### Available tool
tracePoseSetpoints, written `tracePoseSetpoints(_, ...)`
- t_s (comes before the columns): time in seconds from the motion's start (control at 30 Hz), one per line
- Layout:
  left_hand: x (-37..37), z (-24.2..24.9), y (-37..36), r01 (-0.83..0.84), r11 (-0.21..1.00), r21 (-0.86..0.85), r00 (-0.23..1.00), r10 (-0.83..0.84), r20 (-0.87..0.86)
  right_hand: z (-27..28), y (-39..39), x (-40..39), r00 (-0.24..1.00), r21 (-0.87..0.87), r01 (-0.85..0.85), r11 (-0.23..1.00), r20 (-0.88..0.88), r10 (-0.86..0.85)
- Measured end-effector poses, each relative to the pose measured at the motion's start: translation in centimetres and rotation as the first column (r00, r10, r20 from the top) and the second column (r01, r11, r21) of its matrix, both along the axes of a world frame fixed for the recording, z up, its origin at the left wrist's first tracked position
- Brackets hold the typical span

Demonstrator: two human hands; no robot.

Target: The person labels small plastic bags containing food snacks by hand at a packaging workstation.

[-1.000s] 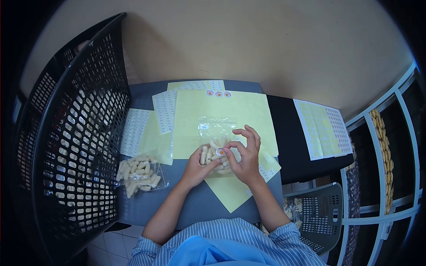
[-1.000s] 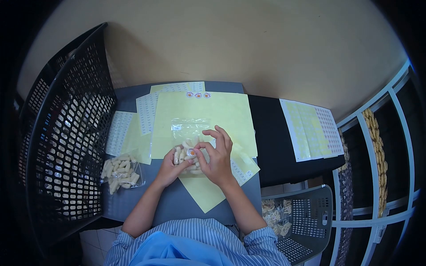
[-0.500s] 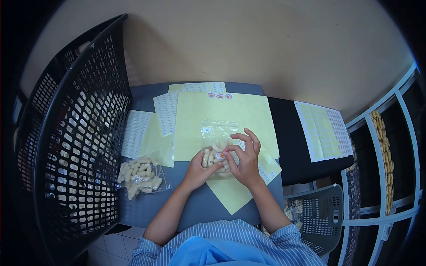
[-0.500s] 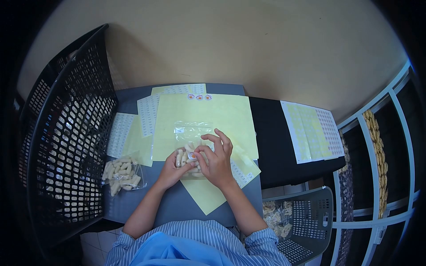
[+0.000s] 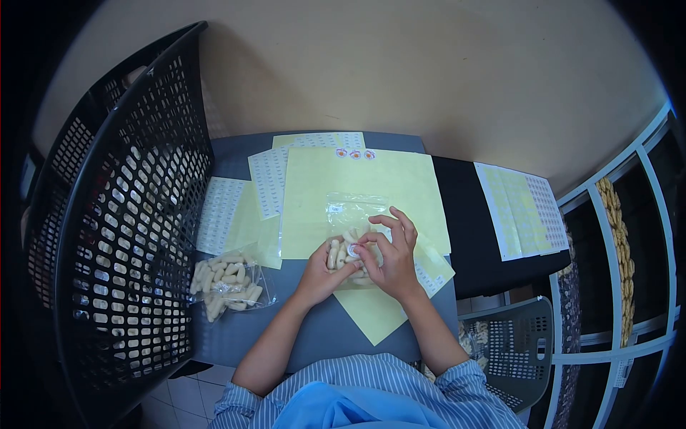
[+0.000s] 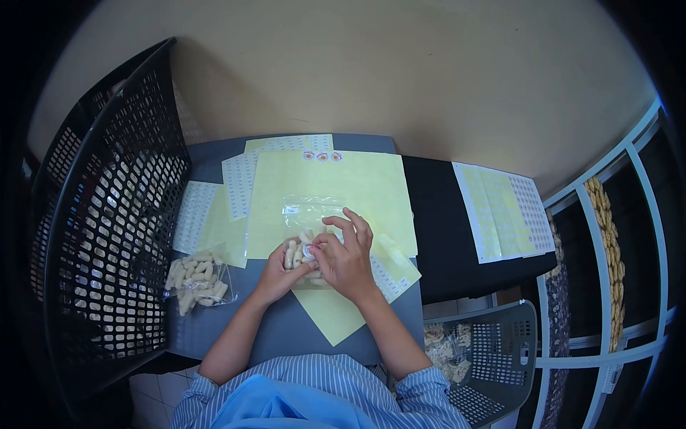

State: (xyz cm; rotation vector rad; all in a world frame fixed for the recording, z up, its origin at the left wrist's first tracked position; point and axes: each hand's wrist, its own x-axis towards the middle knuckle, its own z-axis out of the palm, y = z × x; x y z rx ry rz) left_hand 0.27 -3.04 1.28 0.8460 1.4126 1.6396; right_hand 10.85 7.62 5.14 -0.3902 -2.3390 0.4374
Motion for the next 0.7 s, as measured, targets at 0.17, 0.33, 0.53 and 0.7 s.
tracePoseSetpoints(0.17, -0.2, -0.2, -0.1, -0.001, 0.999, 0.041, 0.995, -0.003, 0.099, 0.1, 0.1, 0.0, 1.000, -0.024, -0.025, 0.999, 0.014, 0.026)
tracePoseSetpoints(0.33, 0.0, 0.2, 0.1, -0.017, 1.000, -0.006, 0.999, 0.017, 0.039, 0.0, 0.1, -0.1, 1.000, -0.056, -0.023, 0.998, 0.010, 0.023)
tracePoseSetpoints(0.53, 0.1, 0.3, 0.0, -0.019, 1.000, -0.002, 0.999, 0.019, 0.044, -0.3, 0.1, -0.1, 1.000, -0.156, 0.013, 0.988, -0.013, -0.016)
tracePoseSetpoints(0.7, 0.1, 0.5, 0.0, 0.000, 1.000, 0.010, 0.998, 0.000, 0.070, -1.7, 0.2, -0.5, 0.989, -0.465, -0.057, 0.883, -0.148, -0.014)
